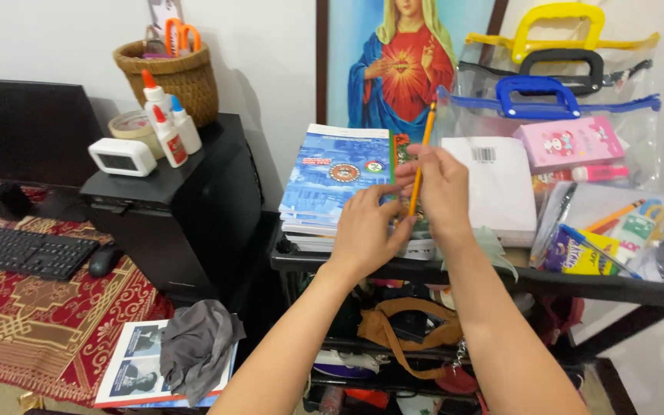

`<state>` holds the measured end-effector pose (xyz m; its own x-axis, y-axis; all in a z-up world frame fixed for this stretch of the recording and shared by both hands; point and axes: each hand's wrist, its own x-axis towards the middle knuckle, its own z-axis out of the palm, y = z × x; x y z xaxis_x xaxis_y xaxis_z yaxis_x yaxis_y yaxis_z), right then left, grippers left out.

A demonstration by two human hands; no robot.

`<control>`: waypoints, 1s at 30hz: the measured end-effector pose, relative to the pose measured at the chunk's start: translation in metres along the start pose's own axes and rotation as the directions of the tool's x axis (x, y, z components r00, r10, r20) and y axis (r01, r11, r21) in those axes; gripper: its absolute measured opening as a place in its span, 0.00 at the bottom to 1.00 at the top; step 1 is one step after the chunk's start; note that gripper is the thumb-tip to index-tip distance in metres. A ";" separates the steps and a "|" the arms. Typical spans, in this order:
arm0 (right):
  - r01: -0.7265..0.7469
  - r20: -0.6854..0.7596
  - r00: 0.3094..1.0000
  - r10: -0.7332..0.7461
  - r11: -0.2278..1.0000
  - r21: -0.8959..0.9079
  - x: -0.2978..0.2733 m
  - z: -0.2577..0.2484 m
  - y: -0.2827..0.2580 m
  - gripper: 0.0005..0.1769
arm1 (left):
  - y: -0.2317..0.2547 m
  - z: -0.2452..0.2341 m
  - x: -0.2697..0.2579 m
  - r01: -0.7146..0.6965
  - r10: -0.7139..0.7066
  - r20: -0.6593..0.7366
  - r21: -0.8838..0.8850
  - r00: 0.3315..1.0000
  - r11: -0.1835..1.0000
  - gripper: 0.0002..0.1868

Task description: The recorder is organizing and cleaning items on a multi-tiered plastic storage rack, including books, school supplies, and household objects.

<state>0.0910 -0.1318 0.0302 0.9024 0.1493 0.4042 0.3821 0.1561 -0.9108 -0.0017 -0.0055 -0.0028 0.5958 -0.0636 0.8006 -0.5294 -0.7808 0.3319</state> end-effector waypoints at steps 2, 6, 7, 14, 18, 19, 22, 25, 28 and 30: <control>0.116 -0.007 0.993 -0.116 0.993 -0.013 0.004 0.005 -0.015 0.17 | 0.001 -0.001 0.001 0.034 -0.040 -0.045 -0.127 0.998 0.991 0.09; 0.198 -0.004 0.980 -0.199 0.970 0.144 -0.005 0.038 -0.070 0.16 | 0.012 -0.032 0.009 0.217 -0.298 -0.060 -0.554 0.953 0.804 0.10; 0.198 0.006 0.980 -0.201 0.969 0.147 -0.001 0.046 -0.069 0.16 | 0.005 -0.039 0.008 0.216 -0.301 -0.069 -0.551 0.951 0.806 0.10; -0.006 0.218 0.975 -0.049 0.969 0.246 0.010 0.143 -0.064 0.11 | -0.101 -0.103 0.001 0.326 -0.587 -0.248 -0.638 0.771 0.698 0.13; -0.008 0.344 0.936 -0.068 0.977 0.215 0.021 0.212 -0.051 0.14 | -0.151 -0.153 0.022 0.372 -0.583 -0.273 -0.552 0.765 0.746 0.14; -0.004 0.341 0.937 -0.071 0.976 0.215 0.030 0.229 -0.045 0.14 | -0.167 -0.162 0.026 0.369 -0.580 -0.272 -0.553 0.768 0.747 0.14; 0.055 0.221 0.968 -0.116 0.963 0.263 0.061 0.272 -0.033 0.13 | -0.213 -0.188 0.045 0.338 -0.458 -0.320 -0.365 0.830 0.868 0.13; 0.126 0.119 0.980 -0.159 0.961 0.246 0.090 0.307 -0.030 0.14 | -0.250 -0.215 0.060 0.282 -0.340 -0.363 -0.203 0.868 0.938 0.14; 0.200 0.049 0.976 -0.214 0.959 0.198 0.119 0.333 -0.024 0.14 | -0.289 -0.230 0.072 0.260 -0.277 -0.382 -0.096 0.882 0.961 0.15; 0.257 -0.012 0.966 -0.258 0.958 0.127 0.130 0.351 -0.026 0.15 | -0.314 -0.237 0.081 0.210 -0.185 -0.398 0.020 0.898 0.977 0.17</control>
<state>0.1284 0.2263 0.1354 0.7755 0.0927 0.6246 0.5731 0.3117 -0.7578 0.0694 0.3820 0.0760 0.3925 0.3349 0.8566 -0.3798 -0.7892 0.4825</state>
